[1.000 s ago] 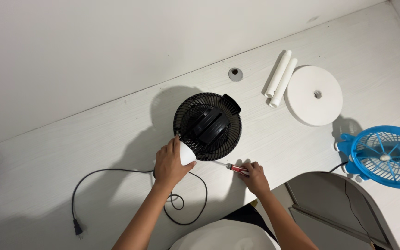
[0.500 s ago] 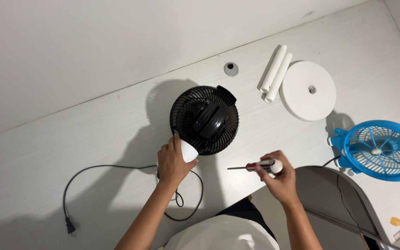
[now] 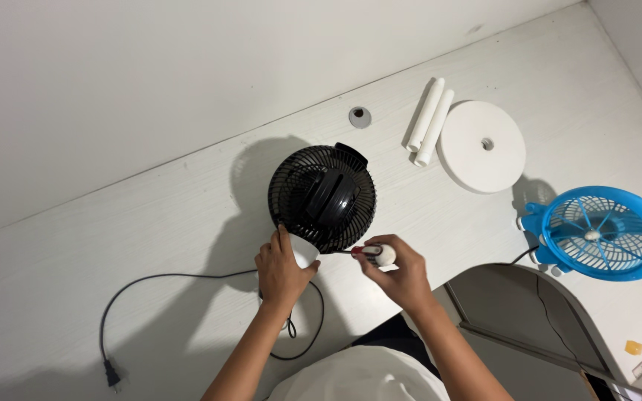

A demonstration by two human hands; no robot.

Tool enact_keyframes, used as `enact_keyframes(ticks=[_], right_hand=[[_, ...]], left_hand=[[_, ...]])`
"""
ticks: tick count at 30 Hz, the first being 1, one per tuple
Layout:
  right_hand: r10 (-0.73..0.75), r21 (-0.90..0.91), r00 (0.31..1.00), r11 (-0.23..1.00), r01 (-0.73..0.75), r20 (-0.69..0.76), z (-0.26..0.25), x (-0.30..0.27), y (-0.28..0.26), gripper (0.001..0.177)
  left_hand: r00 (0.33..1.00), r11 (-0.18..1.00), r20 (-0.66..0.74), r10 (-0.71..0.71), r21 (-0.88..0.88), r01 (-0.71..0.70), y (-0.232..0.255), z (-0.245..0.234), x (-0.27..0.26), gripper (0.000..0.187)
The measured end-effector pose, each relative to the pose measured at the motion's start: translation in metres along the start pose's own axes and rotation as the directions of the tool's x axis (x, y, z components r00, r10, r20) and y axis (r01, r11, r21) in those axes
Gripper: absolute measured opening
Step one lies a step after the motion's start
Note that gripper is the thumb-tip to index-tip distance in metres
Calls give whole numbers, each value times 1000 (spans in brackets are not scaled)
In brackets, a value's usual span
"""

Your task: The person disassembles a white electric fan on a white table. They remove the front grille, detach the stand, and use a screwdriver to loosen screws on the fan head. The components are placed on the table. The clip ends before reassembly.

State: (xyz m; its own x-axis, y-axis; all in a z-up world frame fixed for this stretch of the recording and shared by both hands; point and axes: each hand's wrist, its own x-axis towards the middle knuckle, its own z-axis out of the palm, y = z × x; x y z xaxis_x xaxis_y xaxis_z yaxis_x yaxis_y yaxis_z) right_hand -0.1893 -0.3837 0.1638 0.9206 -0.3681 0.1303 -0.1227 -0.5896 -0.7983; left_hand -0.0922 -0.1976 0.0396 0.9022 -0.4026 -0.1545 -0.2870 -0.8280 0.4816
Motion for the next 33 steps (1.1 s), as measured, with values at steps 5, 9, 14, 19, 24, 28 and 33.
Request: enact_keyframes(ticks=[5, 9, 14, 19, 24, 28, 33], right_hand=[[-39, -58, 999, 998, 40, 2, 4, 0, -15, 28], [-54, -97, 998, 994, 56, 19, 9, 6, -22, 34], [186, -176, 975, 971, -164, 121, 13, 17, -36, 36], [169, -97, 957, 984, -149, 234, 7, 26, -41, 22], [110, 34, 968, 992, -121, 223, 8, 28, -38, 11], [172, -128, 982, 978, -162, 72, 16, 34, -41, 21], [184, -303, 982, 934, -188, -39, 17, 35, -51, 36]], left_hand=[[1000, 1000, 2, -10, -10, 10, 0, 0, 2, 113], [1000, 1000, -2, -7, 9, 7, 0, 1, 0, 113], [1000, 1000, 4, -1, 2, 1, -1, 2, 1, 116], [1000, 1000, 15, -2, -8, 2, -2, 3, 2, 116], [1000, 1000, 24, -10, 2, 10, 1, 1, 2, 115], [995, 999, 93, -40, 28, 38, 6, -3, 3, 118], [995, 998, 77, -66, 6, 66, 17, -3, -5, 113]])
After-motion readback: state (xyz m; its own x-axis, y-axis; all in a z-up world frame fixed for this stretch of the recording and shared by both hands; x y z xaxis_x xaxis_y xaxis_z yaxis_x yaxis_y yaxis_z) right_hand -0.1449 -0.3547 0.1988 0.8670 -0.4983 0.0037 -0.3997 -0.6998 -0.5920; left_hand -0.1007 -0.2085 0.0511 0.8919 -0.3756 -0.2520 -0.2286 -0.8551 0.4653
